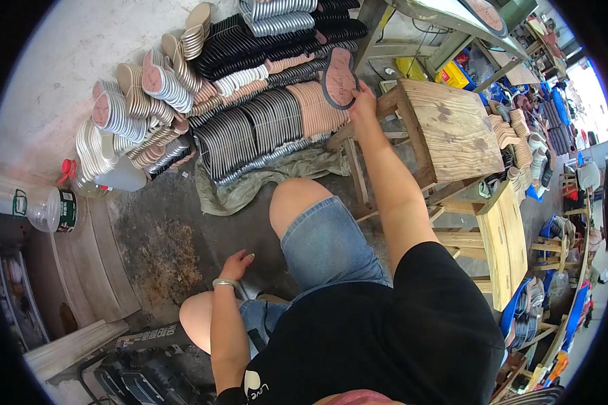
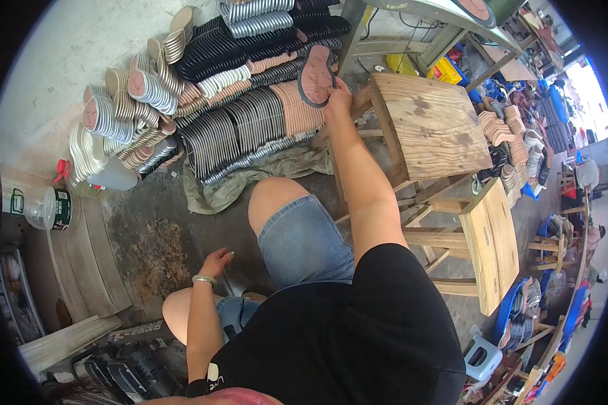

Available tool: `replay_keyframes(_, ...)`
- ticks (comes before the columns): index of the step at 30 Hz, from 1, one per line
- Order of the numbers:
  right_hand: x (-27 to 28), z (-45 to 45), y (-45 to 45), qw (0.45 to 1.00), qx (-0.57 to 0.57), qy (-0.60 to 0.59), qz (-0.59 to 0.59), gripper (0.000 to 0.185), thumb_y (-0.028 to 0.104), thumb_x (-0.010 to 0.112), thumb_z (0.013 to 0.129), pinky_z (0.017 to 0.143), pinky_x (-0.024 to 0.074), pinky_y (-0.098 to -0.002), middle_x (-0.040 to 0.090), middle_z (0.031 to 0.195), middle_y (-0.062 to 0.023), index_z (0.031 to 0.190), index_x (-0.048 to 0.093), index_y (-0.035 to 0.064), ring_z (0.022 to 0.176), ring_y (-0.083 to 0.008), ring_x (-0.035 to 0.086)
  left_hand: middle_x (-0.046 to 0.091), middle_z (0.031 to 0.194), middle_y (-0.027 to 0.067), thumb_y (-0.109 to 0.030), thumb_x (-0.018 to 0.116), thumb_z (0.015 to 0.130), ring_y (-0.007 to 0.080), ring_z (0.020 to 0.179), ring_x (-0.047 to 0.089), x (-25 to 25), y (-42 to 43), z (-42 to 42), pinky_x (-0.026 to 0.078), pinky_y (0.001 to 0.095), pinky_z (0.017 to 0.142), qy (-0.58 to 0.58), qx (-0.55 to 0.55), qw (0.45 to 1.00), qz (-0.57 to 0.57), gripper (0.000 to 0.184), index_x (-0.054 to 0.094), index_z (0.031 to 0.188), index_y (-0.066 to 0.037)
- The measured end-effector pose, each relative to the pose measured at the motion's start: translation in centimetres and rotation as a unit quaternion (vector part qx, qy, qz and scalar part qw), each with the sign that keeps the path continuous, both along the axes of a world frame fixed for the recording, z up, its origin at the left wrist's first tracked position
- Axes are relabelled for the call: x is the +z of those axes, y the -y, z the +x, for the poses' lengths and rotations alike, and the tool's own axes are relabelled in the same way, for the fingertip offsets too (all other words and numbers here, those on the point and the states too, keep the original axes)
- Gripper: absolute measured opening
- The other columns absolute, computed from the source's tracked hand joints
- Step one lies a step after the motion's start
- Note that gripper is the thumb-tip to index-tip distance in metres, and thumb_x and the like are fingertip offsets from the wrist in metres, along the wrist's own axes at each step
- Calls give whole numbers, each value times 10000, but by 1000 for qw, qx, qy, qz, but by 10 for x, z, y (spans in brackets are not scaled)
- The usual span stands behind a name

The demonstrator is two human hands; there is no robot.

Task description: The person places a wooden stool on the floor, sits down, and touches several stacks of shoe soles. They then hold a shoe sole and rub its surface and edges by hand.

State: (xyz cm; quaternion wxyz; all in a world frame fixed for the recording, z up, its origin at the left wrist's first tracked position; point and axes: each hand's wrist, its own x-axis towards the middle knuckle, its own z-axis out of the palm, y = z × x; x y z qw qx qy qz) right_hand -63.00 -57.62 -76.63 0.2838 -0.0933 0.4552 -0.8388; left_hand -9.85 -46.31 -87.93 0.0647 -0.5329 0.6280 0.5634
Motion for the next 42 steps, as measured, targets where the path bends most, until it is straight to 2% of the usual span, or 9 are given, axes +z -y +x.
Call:
replay_keyframes(14,-17,34,-17,994,43,1,102,450,-127,371,805,800,489,-353,517,1148,-194,1233,425,-1,972,-278,562,564,1155,218,-345,581,840,278,1059,557,-12,4,-2,412,315,894,-8,-16,1000,-23,591,449,1243,67)
replay_keyframes(17,-15,29,-12,994,49,-29,93,439,-135,366,796,785,492,-347,524,1132,-196,1205,460,-6,950,-273,566,638,940,129,-298,595,840,166,816,586,-5,3,-4,452,284,753,-23,-12,999,-44,574,438,1258,62)
replay_keyframes(19,-16,24,-10,995,49,-32,85,427,-139,365,790,782,491,-339,530,1124,-194,1183,484,-19,945,-269,567,547,1180,224,-344,586,838,293,1107,530,-1,5,-6,394,323,922,-6,-11,1000,-6,585,458,1238,63)
replay_keyframes(22,-40,18,-8,994,56,-33,90,409,-145,385,778,787,480,-316,542,1122,-176,1152,519,-44,957,-256,561,548,1179,225,-356,588,835,297,1108,529,-2,4,-5,391,326,927,-29,7,1000,3,592,460,1237,59)
replay_keyframes(25,-47,30,-15,988,64,-52,134,408,-85,395,820,644,483,-274,575,1074,-145,1194,526,11,813,-199,589,617,1017,119,-299,590,842,171,860,575,-17,4,-1,442,283,775,-18,-5,1000,-18,581,426,1274,53)
replay_keyframes(27,-39,44,-23,978,75,-46,190,401,-81,423,808,477,400,-238,589,1051,-126,1182,535,8,620,-129,532,618,1019,122,-298,590,842,172,857,574,-26,4,2,444,285,767,-23,-3,1000,-21,580,426,1274,52)
replay_keyframes(30,-39,48,-21,974,63,-44,213,383,-70,448,803,393,301,-236,592,1045,-114,1165,548,8,500,-91,435,617,1029,129,-298,592,842,172,849,574,-19,3,1,446,286,755,-25,-2,999,-27,580,426,1276,50)
replay_keyframes(36,-45,35,-8,991,50,-4,120,379,-114,425,802,572,475,-260,588,1051,-156,1146,547,-13,746,-194,590,615,1055,138,-304,592,841,175,843,578,-11,2,-2,451,289,754,-9,-13,999,-34,585,426,1273,53)
replay_keyframes(42,-51,39,-8,988,69,-24,138,367,-131,426,795,632,496,-277,582,1061,-168,1124,555,-31,819,-229,600,612,1069,146,-305,593,840,182,864,584,-13,2,0,451,292,767,-18,-8,999,-35,585,428,1269,57)
